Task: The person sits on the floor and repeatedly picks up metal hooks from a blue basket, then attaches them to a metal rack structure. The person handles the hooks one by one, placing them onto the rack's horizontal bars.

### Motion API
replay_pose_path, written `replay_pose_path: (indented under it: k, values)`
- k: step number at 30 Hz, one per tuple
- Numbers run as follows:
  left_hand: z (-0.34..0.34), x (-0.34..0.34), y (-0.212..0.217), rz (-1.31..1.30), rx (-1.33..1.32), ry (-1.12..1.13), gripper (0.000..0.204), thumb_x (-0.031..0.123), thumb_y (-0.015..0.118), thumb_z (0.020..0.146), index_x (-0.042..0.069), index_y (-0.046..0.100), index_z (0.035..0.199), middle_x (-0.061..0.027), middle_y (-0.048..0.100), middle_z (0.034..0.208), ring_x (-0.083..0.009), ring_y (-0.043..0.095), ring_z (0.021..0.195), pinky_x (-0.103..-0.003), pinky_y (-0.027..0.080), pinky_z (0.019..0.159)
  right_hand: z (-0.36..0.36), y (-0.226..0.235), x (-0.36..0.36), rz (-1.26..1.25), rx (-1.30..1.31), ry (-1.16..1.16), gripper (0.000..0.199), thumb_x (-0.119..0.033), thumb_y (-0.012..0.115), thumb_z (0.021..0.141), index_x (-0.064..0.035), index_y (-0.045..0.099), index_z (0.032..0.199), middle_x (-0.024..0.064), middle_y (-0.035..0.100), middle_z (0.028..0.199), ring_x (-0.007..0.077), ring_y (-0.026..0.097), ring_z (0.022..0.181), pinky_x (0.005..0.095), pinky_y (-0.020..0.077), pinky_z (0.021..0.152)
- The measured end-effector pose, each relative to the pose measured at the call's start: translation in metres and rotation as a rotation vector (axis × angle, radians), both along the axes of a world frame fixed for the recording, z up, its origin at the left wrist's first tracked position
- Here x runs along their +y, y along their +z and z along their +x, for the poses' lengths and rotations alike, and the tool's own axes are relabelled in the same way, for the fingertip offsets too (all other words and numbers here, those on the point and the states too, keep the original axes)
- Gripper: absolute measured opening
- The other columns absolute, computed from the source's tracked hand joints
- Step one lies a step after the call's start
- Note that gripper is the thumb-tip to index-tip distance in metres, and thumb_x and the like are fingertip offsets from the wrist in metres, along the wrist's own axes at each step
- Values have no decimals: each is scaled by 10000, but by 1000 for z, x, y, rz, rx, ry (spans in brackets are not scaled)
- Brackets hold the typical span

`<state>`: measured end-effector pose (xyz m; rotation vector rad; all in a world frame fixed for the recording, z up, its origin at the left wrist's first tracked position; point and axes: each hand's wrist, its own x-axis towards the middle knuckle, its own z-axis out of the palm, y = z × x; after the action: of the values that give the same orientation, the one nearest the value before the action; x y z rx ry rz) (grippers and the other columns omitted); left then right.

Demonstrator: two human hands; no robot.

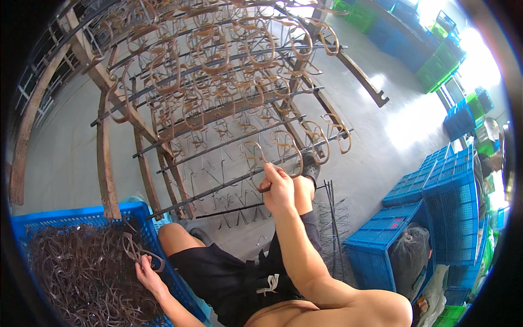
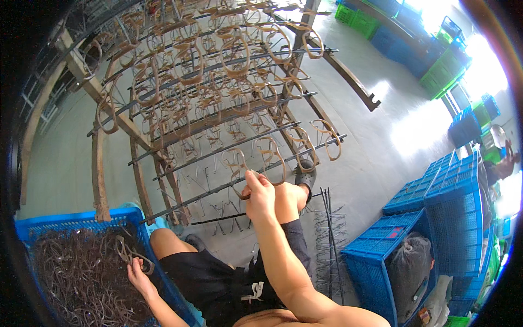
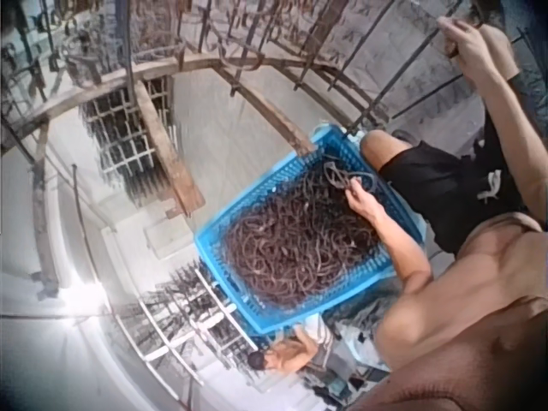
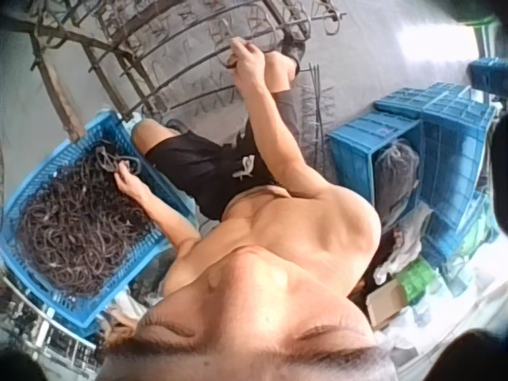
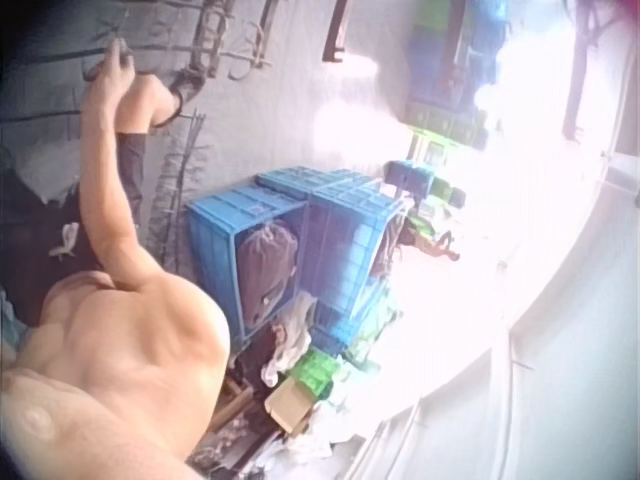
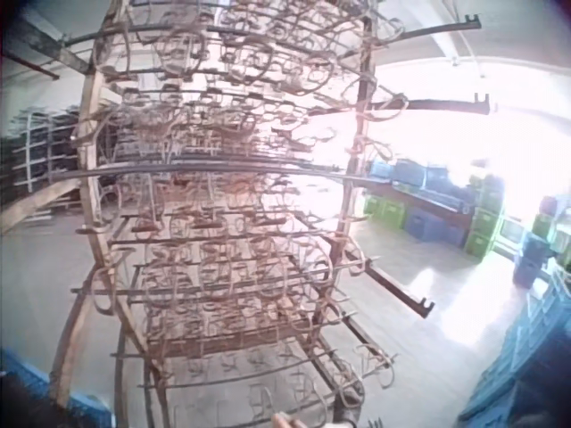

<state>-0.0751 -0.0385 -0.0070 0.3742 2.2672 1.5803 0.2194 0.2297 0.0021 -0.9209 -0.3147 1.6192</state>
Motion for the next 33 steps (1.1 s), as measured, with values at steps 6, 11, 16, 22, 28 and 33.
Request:
replay_pose_path:
  k: [6, 11, 16, 22, 28, 33]
  values:
    - [28, 1, 61, -55, 185, 56, 320, 241, 521, 887, -59, 610, 957, -121, 624, 795, -212, 572, 701, -317, 456, 655, -3, 3, -6, -3, -366, 7, 177, -232, 649, 811, -72, 575, 826, -19, 502, 641, 82, 439, 531, 246, 357, 467]
    - [33, 11, 39, 41, 137, -55, 361, 266, 523, 881, -73, 610, 966, -184, 628, 903, -252, 599, 758, -348, 497, 670, -22, -25, -21, 155, -514, 30, 320, -285, 570, 877, -42, 581, 1085, -34, 510, 686, 74, 452, 569, 237, 391, 498]
    - [72, 72, 33, 135, 103, -217, 369, 286, 501, 890, -57, 622, 953, -170, 629, 865, -250, 598, 723, -348, 493, 641, -13, -16, -28, 307, -680, 30, 345, -290, 517, 920, -9, 546, 1117, 57, 472, 631, 105, 395, 556, 277, 350, 508]
    - [84, 81, 43, 157, 91, -137, 385, 311, 474, 901, -36, 636, 938, -152, 631, 820, -247, 596, 682, -348, 488, 606, -38, -6, -27, 313, -776, 70, 340, -257, 527, 916, -11, 534, 1150, 135, 602, 775, 165, 521, 646, 289, 448, 646]
    - [82, 56, 43, -17, 264, -110, 303, 254, 470, 894, 8, 634, 957, -97, 540, 766, -203, 521, 652, -319, 444, 609, -38, -20, -17, 319, -853, 7, 213, -209, 490, 921, -27, 554, 1010, 44, 540, 780, 123, 501, 664, 269, 408, 580]
    - [82, 61, 33, 362, 154, -218, 300, 181, 445, 917, -28, 540, 725, -6, 426, 543, -81, 402, 537, -268, 432, 653, -3, 12, 4, 198, -473, 60, 242, -249, 490, 926, -28, 549, 1007, -19, 438, 593, 61, 420, 475, 223, 371, 387]
